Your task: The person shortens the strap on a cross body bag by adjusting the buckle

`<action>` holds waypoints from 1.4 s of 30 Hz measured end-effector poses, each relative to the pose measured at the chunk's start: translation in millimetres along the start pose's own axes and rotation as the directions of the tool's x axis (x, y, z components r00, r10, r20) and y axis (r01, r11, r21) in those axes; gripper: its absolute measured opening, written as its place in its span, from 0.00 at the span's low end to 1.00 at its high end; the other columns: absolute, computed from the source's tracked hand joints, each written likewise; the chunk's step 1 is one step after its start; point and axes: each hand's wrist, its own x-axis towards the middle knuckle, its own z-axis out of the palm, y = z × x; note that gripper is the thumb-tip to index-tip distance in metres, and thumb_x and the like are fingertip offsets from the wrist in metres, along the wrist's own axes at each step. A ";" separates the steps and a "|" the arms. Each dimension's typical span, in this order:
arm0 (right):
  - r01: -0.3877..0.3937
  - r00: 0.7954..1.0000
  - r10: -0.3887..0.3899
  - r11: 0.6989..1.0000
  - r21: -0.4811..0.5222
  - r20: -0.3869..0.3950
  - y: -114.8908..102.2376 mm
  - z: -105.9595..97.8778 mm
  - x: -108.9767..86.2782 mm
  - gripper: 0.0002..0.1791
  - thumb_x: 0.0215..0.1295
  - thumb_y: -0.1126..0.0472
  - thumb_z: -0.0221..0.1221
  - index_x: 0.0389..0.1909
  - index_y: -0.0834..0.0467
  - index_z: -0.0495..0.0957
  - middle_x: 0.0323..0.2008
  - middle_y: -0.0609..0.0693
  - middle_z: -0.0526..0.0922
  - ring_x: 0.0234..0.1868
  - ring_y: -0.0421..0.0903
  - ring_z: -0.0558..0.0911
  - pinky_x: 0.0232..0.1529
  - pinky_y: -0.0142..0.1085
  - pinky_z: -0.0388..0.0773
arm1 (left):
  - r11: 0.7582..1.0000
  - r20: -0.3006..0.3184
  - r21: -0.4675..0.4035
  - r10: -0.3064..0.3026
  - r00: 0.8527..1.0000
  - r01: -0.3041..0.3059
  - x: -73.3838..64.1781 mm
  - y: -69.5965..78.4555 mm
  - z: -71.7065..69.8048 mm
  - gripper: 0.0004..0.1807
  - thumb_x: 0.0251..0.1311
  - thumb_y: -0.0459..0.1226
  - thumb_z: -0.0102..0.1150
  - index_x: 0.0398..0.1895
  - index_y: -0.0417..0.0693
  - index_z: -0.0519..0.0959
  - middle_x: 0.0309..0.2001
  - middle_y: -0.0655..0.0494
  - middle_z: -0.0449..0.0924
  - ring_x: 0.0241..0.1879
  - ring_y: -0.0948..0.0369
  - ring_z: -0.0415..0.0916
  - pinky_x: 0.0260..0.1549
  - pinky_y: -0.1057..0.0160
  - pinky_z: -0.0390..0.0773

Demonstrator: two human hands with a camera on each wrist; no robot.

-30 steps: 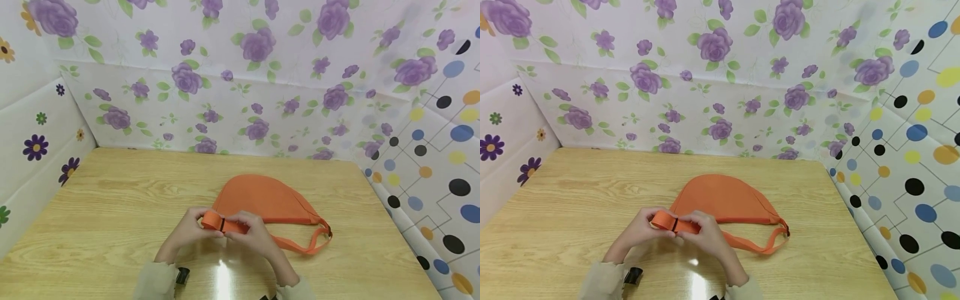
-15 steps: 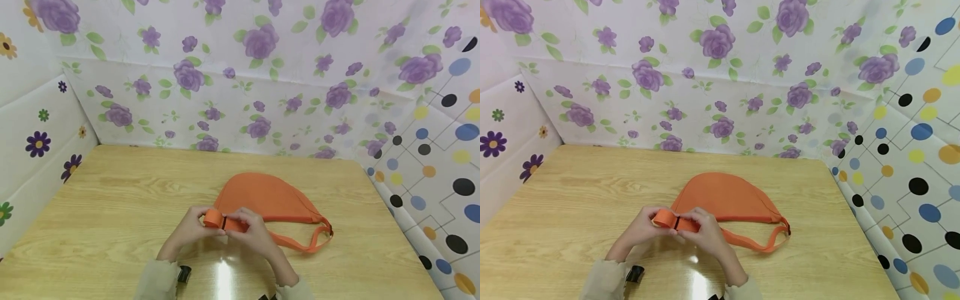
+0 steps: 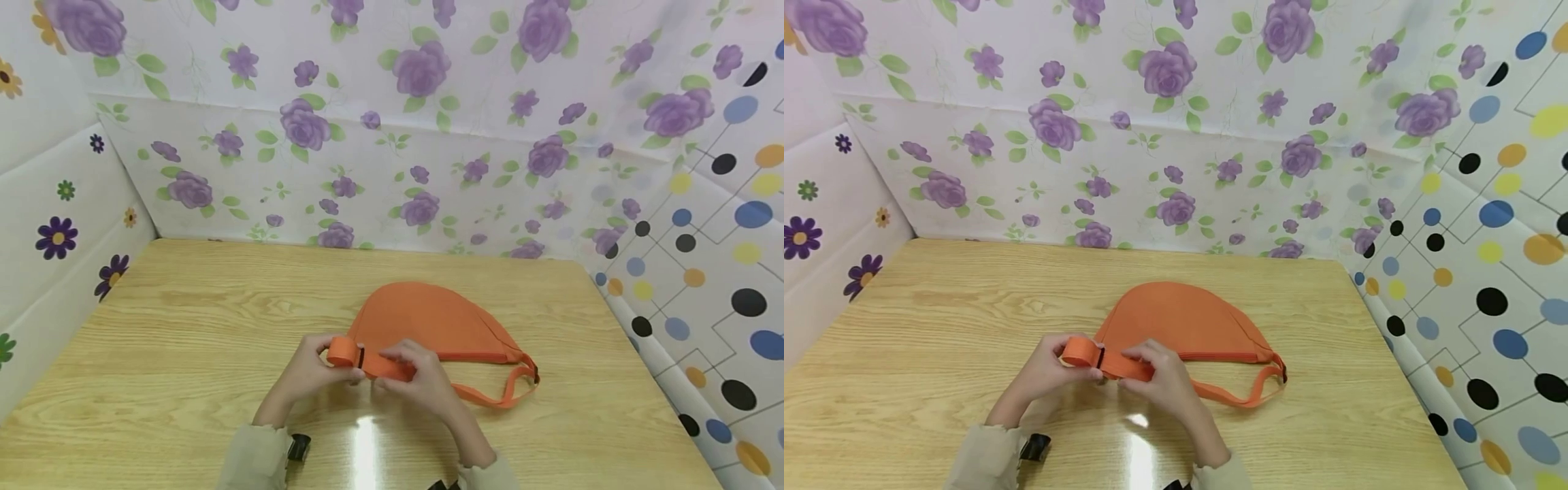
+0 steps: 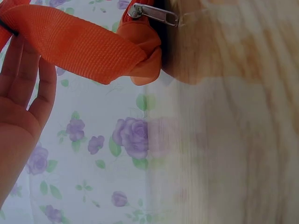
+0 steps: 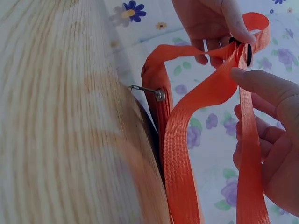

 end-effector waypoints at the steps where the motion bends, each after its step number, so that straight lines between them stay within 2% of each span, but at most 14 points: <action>1: 0.001 1.000 -0.001 1.000 0.004 -0.001 -3.6 -2.0 0.6 0.18 0.42 0.67 0.69 0.38 0.64 0.79 0.33 0.50 0.79 0.32 0.44 0.75 0.32 0.34 0.74 | 1.000 -0.002 0.000 0.015 1.000 -0.015 0.3 -0.4 -0.2 0.15 0.38 0.26 0.70 0.34 0.35 0.79 0.31 0.50 0.81 0.32 0.61 0.76 0.37 0.59 0.73; 3: -0.001 1.000 0.001 1.000 0.008 -0.005 -3.2 -3.4 0.3 0.18 0.42 0.68 0.69 0.38 0.63 0.79 0.33 0.50 0.79 0.31 0.43 0.75 0.31 0.33 0.74 | 0.999 -0.007 0.010 0.049 0.999 -0.049 1.0 -0.9 -0.5 0.15 0.37 0.25 0.70 0.33 0.35 0.79 0.30 0.50 0.80 0.31 0.64 0.75 0.35 0.62 0.73; 5: -0.015 1.000 0.015 1.000 0.015 -0.005 -3.1 -4.3 0.3 0.18 0.42 0.68 0.69 0.37 0.63 0.79 0.32 0.49 0.79 0.30 0.43 0.75 0.30 0.34 0.74 | 0.999 -0.009 0.013 0.048 0.999 -0.048 1.3 5.6 -0.1 0.15 0.36 0.23 0.69 0.33 0.33 0.78 0.30 0.46 0.80 0.31 0.63 0.75 0.34 0.62 0.74; 8: -0.020 1.000 0.020 1.000 0.012 0.005 6.0 -1.4 -1.4 0.18 0.42 0.68 0.69 0.39 0.61 0.78 0.33 0.47 0.79 0.32 0.41 0.75 0.32 0.32 0.74 | 0.999 -0.008 0.014 0.038 0.999 -0.038 1.8 5.9 0.6 0.15 0.36 0.24 0.69 0.33 0.33 0.78 0.30 0.47 0.80 0.32 0.63 0.75 0.36 0.62 0.73; 12: -0.008 1.000 0.008 1.000 -0.001 0.019 6.3 1.2 -0.4 0.19 0.44 0.65 0.68 0.40 0.62 0.78 0.35 0.50 0.80 0.34 0.43 0.76 0.34 0.33 0.75 | 1.000 -0.007 0.016 0.019 1.000 -0.019 2.0 6.3 1.9 0.15 0.38 0.25 0.69 0.34 0.33 0.79 0.31 0.47 0.80 0.34 0.62 0.75 0.40 0.59 0.72; 18: -0.007 1.000 0.007 1.000 0.001 0.009 4.0 2.6 1.5 0.16 0.45 0.67 0.68 0.38 0.62 0.79 0.33 0.50 0.80 0.30 0.43 0.75 0.27 0.32 0.74 | 0.999 -0.002 0.011 0.030 1.000 -0.030 3.7 5.2 3.0 0.16 0.38 0.25 0.69 0.35 0.32 0.79 0.32 0.46 0.80 0.35 0.62 0.75 0.40 0.60 0.72; 27: 0.032 0.999 -0.033 0.999 0.043 0.032 -26.5 -9.1 10.6 0.15 0.44 0.74 0.66 0.36 0.71 0.78 0.29 0.57 0.78 0.26 0.48 0.72 0.23 0.31 0.71 | 1.000 0.010 -0.004 0.027 1.000 -0.027 3.9 3.9 4.4 0.16 0.38 0.25 0.69 0.35 0.32 0.79 0.32 0.48 0.81 0.34 0.62 0.75 0.40 0.59 0.71; 31: 0.044 0.998 -0.046 0.998 0.055 0.032 -31.1 -12.0 12.2 0.15 0.44 0.74 0.65 0.36 0.72 0.78 0.29 0.57 0.78 0.26 0.49 0.73 0.24 0.31 0.72 | 0.999 0.029 -0.044 0.027 0.999 -0.026 4.5 3.1 6.2 0.15 0.39 0.24 0.68 0.35 0.32 0.78 0.31 0.47 0.80 0.33 0.62 0.75 0.38 0.60 0.73; 36: 0.061 0.997 -0.064 0.995 0.078 0.034 -33.3 -11.6 12.9 0.16 0.44 0.74 0.65 0.38 0.72 0.78 0.28 0.57 0.77 0.25 0.49 0.71 0.22 0.33 0.71 | 0.996 0.039 -0.083 0.046 0.998 -0.042 4.4 -9.0 9.8 0.16 0.38 0.24 0.68 0.35 0.34 0.79 0.32 0.46 0.80 0.33 0.61 0.76 0.36 0.60 0.74; 42: 0.045 0.998 -0.049 0.995 0.091 0.045 -35.4 -9.6 12.6 0.17 0.45 0.74 0.65 0.39 0.72 0.77 0.28 0.57 0.77 0.25 0.50 0.71 0.23 0.35 0.72 | 0.996 0.031 -0.084 0.023 0.999 -0.020 4.0 -23.8 12.3 0.16 0.38 0.30 0.71 0.35 0.41 0.80 0.32 0.52 0.81 0.33 0.59 0.76 0.36 0.60 0.75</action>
